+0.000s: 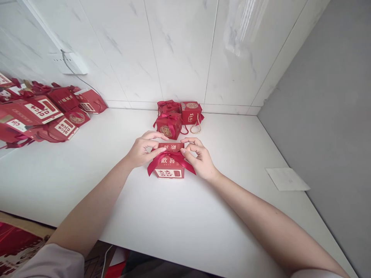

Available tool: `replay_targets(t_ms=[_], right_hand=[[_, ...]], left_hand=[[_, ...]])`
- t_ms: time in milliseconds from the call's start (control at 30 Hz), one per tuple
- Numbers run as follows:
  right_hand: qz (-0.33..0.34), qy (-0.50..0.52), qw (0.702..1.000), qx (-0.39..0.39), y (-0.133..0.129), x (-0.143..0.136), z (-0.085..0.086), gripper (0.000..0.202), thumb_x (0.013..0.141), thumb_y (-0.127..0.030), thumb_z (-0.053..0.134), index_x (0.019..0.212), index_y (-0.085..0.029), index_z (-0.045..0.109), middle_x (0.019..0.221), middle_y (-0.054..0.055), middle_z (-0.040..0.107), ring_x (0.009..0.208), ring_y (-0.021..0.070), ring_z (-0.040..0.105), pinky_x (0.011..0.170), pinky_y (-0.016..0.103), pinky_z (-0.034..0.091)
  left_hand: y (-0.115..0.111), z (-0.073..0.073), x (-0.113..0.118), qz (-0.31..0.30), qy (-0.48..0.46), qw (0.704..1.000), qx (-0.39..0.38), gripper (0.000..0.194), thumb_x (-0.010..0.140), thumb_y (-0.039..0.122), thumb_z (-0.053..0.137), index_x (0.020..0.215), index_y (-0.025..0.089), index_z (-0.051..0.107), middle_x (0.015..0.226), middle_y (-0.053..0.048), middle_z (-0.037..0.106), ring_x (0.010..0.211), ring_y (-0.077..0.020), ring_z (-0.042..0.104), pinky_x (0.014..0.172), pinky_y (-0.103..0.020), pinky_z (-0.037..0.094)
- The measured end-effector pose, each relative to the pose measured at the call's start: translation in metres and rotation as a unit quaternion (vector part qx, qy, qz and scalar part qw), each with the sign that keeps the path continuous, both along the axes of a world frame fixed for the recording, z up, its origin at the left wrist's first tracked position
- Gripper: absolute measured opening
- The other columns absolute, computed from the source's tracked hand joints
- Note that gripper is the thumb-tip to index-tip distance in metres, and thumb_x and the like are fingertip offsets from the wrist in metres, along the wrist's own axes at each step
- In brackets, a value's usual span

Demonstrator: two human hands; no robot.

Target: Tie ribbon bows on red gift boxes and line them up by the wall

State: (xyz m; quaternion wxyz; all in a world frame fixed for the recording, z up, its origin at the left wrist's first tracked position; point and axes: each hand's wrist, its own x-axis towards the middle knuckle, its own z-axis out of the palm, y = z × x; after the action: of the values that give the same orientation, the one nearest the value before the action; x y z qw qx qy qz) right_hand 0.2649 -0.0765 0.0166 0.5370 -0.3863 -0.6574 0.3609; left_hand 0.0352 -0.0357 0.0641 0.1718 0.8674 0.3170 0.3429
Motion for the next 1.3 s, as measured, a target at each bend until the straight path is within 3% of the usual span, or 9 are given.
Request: replay_targets(t_ms=[133, 300, 433, 600, 833, 933, 1067, 1233, 1300], right_hand=[[-0.006, -0.014, 1.0, 0.007, -0.002, 0.001, 0.002, 0.032, 0.092, -0.039, 0.06, 0.065, -0.021, 0.058, 0.119, 0.007, 0.058, 0.12, 0.0244, 0.053, 0.106, 0.042, 0.036], [-0.032, -0.012, 0.999, 0.035, -0.008, 0.0, 0.011, 0.015, 0.094, -0.039, 0.056, 0.098, -0.027, 0.064, 0.121, 0.006, 0.056, 0.118, 0.0234, 0.054, 0.104, 0.043, 0.039], [-0.013, -0.02, 0.999, 0.022, -0.008, -0.001, 0.011, 0.02, 0.094, -0.041, 0.055, 0.087, -0.024, 0.063, 0.119, 0.006, 0.058, 0.115, 0.0228, 0.056, 0.104, 0.042, 0.039], [0.005, 0.02, 0.999, -0.029, -0.005, 0.0, 0.007, 0.023, 0.093, -0.046, 0.056, 0.085, -0.024, 0.056, 0.123, 0.005, 0.057, 0.115, 0.0222, 0.055, 0.102, 0.042, 0.041], [0.036, -0.03, 0.999, -0.001, -0.004, 0.003, 0.01, 0.023, 0.09, -0.043, 0.061, 0.078, -0.024, 0.063, 0.13, 0.007, 0.056, 0.127, 0.0239, 0.048, 0.108, 0.043, 0.034], [0.03, -0.021, 0.999, 0.002, -0.004, 0.002, 0.011, 0.023, 0.089, -0.041, 0.064, 0.074, -0.023, 0.063, 0.131, 0.007, 0.056, 0.127, 0.0241, 0.049, 0.107, 0.043, 0.035], [0.024, -0.013, 0.999, 0.023, -0.01, -0.002, 0.016, 0.027, 0.09, -0.038, 0.064, 0.068, -0.022, 0.059, 0.129, 0.007, 0.058, 0.125, 0.0238, 0.051, 0.108, 0.044, 0.035], [0.043, -0.022, 0.998, 0.031, -0.016, -0.004, 0.02, 0.028, 0.091, -0.038, 0.062, 0.067, -0.023, 0.057, 0.128, 0.005, 0.058, 0.124, 0.0226, 0.052, 0.11, 0.043, 0.034], [0.05, -0.022, 0.998, 0.013, -0.016, -0.005, 0.019, 0.03, 0.091, -0.04, 0.061, 0.067, -0.023, 0.057, 0.13, 0.004, 0.059, 0.125, 0.0233, 0.052, 0.11, 0.044, 0.035]], left_hand=[[0.001, -0.001, -0.001, 0.005, 0.012, 1.0, -0.008, 0.042, 0.089, 0.031, 0.058, 0.051, 0.017, 0.044, 0.113, -0.005, 0.068, 0.108, -0.0202, 0.058, 0.097, -0.039, 0.045], [0.001, 0.0, -0.001, 0.009, -0.019, 0.996, -0.089, 0.033, 0.09, 0.034, 0.055, 0.061, 0.018, 0.053, 0.117, -0.007, 0.066, 0.112, -0.0205, 0.058, 0.1, -0.039, 0.044], [0.0, 0.006, -0.003, 0.027, -0.069, 0.993, -0.096, 0.019, 0.089, 0.034, 0.056, 0.079, 0.019, 0.058, 0.119, -0.01, 0.063, 0.117, -0.0214, 0.057, 0.103, -0.039, 0.042], [-0.007, 0.018, -0.003, 0.042, -0.051, 0.996, -0.06, 0.024, 0.087, 0.034, 0.06, 0.069, 0.019, 0.052, 0.115, -0.007, 0.062, 0.112, -0.0206, 0.058, 0.104, -0.038, 0.041], [-0.03, 0.039, 0.002, 0.117, 0.119, 0.983, -0.071, 0.026, 0.078, 0.046, 0.068, 0.069, 0.022, 0.063, 0.127, -0.002, 0.059, 0.12, -0.0257, 0.053, 0.099, -0.042, 0.044], [-0.041, 0.048, 0.007, 0.153, 0.143, 0.973, -0.096, 0.022, 0.081, 0.043, 0.065, 0.073, 0.023, 0.068, 0.119, -0.002, 0.062, 0.102, -0.0223, 0.061, 0.081, -0.035, 0.05], [-0.063, 0.057, 0.018, 0.202, 0.127, 0.96, -0.148, 0.021, 0.084, 0.041, 0.059, 0.075, 0.023, 0.066, 0.078, 0.0, 0.065, 0.061, -0.0146, 0.061, 0.055, -0.028, 0.045], [-0.084, 0.053, 0.03, 0.133, 0.04, 0.939, -0.315, 0.022, 0.09, 0.041, 0.051, 0.079, 0.022, 0.053, 0.067, 0.003, 0.064, 0.043, -0.0124, 0.059, 0.04, -0.024, 0.039], [-0.085, 0.05, 0.032, 0.121, 0.027, 0.936, -0.328, 0.022, 0.092, 0.04, 0.047, 0.079, 0.022, 0.048, 0.067, 0.002, 0.063, 0.043, -0.0132, 0.06, 0.037, -0.023, 0.036]])
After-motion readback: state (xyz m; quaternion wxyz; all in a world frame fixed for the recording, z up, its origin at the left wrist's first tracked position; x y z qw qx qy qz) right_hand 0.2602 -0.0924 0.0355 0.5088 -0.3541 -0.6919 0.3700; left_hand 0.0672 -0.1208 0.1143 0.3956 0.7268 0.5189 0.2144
